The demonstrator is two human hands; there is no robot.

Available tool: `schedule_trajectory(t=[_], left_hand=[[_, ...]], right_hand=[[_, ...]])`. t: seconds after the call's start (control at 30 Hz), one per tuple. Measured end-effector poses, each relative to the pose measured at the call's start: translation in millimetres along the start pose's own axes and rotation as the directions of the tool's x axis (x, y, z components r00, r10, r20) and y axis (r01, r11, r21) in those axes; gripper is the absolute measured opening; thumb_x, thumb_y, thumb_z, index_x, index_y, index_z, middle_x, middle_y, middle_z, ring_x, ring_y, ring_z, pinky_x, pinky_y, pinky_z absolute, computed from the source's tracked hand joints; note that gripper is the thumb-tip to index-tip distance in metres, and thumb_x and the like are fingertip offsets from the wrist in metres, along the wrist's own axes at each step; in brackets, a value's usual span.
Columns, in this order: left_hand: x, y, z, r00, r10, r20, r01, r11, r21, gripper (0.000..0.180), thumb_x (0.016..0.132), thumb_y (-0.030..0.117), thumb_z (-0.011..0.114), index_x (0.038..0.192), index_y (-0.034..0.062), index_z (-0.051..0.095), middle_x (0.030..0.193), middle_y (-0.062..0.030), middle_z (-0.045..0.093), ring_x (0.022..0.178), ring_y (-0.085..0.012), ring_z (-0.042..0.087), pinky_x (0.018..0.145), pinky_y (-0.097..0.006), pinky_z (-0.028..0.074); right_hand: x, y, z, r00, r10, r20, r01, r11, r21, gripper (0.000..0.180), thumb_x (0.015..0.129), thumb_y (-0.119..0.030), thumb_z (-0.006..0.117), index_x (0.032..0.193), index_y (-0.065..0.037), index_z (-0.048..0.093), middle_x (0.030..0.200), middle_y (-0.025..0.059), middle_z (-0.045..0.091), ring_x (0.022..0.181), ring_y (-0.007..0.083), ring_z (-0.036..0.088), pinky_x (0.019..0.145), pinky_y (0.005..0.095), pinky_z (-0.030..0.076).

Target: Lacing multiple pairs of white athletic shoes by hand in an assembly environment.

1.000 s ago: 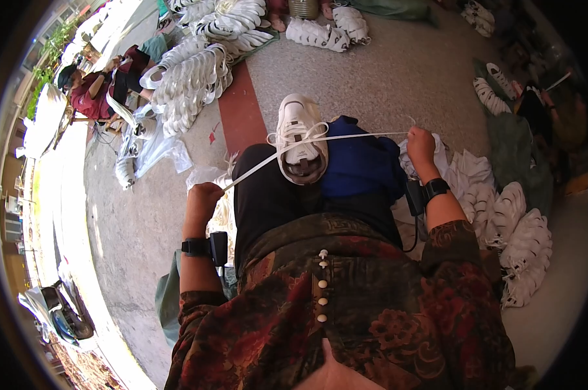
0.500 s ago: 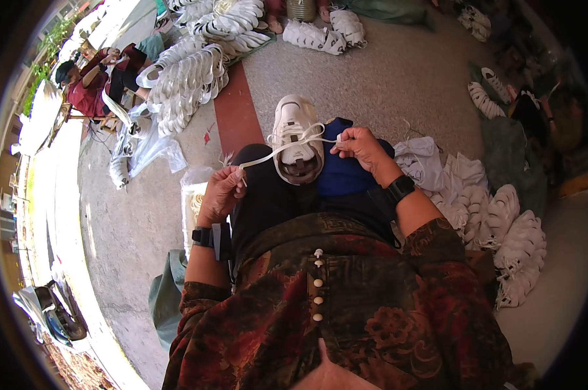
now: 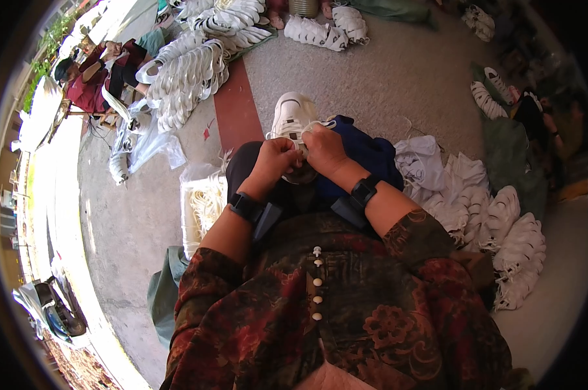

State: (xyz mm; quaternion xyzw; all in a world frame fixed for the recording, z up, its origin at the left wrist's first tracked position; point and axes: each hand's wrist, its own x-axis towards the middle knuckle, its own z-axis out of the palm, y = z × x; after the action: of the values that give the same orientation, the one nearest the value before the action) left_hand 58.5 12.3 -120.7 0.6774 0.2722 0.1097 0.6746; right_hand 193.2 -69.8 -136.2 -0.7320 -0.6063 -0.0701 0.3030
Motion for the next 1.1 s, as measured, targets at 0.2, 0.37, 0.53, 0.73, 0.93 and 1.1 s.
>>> schedule_trajectory(t=[0.2, 0.37, 0.53, 0.73, 0.93, 1.1], left_hand=[[9, 1, 18, 0.990, -0.043, -0.136, 0.072, 0.973, 0.218, 0.011, 0.077, 0.006, 0.054, 0.070, -0.0001, 0.059, 0.059, -0.0063, 0.059, 0.049, -0.0113, 0.059, 0.040, -0.024, 0.043], [6, 8, 19, 0.984, -0.063, -0.169, 0.115, 0.940, 0.322, 0.010, 0.076, 0.005, 0.054, 0.074, -0.0002, 0.062, 0.056, -0.0049, 0.058, 0.046, -0.0116, 0.057, 0.041, -0.025, 0.043], [8, 11, 26, 0.983, -0.071, -0.172, 0.116, 0.957, 0.268, 0.010, 0.075, 0.004, 0.055, 0.075, -0.0012, 0.063, 0.058, -0.0059, 0.059, 0.047, -0.0125, 0.058, 0.041, -0.026, 0.043], [26, -5, 26, 0.983, 0.074, -0.171, 0.005, 0.906, 0.422, 0.013, 0.073, 0.004, 0.054, 0.067, -0.0020, 0.063, 0.054, -0.0094, 0.059, 0.045, -0.0169, 0.059, 0.043, -0.030, 0.045], [14, -6, 16, 0.928, 0.369, -0.056, -0.203, 0.626, 0.753, 0.017, 0.073, 0.010, 0.053, 0.062, -0.0011, 0.061, 0.049, -0.0157, 0.056, 0.047, -0.0226, 0.060, 0.048, -0.033, 0.048], [-28, -7, -6, 1.000, 0.001, -0.029, 0.010, 0.921, 0.390, 0.014, 0.073, 0.009, 0.061, 0.065, -0.0026, 0.060, 0.053, -0.0091, 0.057, 0.047, -0.0156, 0.058, 0.045, -0.030, 0.045]], right_hand=[[-5, 15, 4, 0.949, 0.303, 0.088, -0.313, 0.937, 0.152, 0.009, 0.068, -0.012, 0.061, 0.068, -0.006, 0.055, 0.060, 0.0135, 0.055, 0.065, 0.0336, 0.058, 0.056, 0.0423, 0.046], [-25, -4, -3, 0.992, 0.040, 0.116, -0.045, 0.998, 0.048, 0.009, 0.072, -0.010, 0.054, 0.078, -0.003, 0.056, 0.078, 0.0190, 0.058, 0.069, 0.0326, 0.061, 0.061, 0.0386, 0.051], [-33, 1, -8, 0.993, 0.052, 0.105, -0.063, 0.992, 0.109, 0.013, 0.072, -0.008, 0.053, 0.084, -0.003, 0.054, 0.079, 0.0177, 0.056, 0.069, 0.0351, 0.059, 0.060, 0.0418, 0.049], [-28, 5, 9, 0.980, 0.193, -0.056, -0.177, 0.961, 0.211, 0.004, 0.074, -0.007, 0.054, 0.073, -0.003, 0.055, 0.065, 0.0187, 0.057, 0.065, 0.0364, 0.058, 0.058, 0.0448, 0.046], [-31, 10, 13, 0.974, 0.220, -0.061, -0.206, 0.962, 0.181, 0.006, 0.074, -0.009, 0.055, 0.071, -0.004, 0.055, 0.065, 0.0184, 0.057, 0.064, 0.0362, 0.058, 0.057, 0.0448, 0.046], [-32, 12, 16, 0.972, 0.233, -0.003, -0.232, 0.971, 0.062, 0.007, 0.074, -0.011, 0.055, 0.071, -0.005, 0.055, 0.064, 0.0169, 0.057, 0.062, 0.0360, 0.058, 0.056, 0.0441, 0.046]])
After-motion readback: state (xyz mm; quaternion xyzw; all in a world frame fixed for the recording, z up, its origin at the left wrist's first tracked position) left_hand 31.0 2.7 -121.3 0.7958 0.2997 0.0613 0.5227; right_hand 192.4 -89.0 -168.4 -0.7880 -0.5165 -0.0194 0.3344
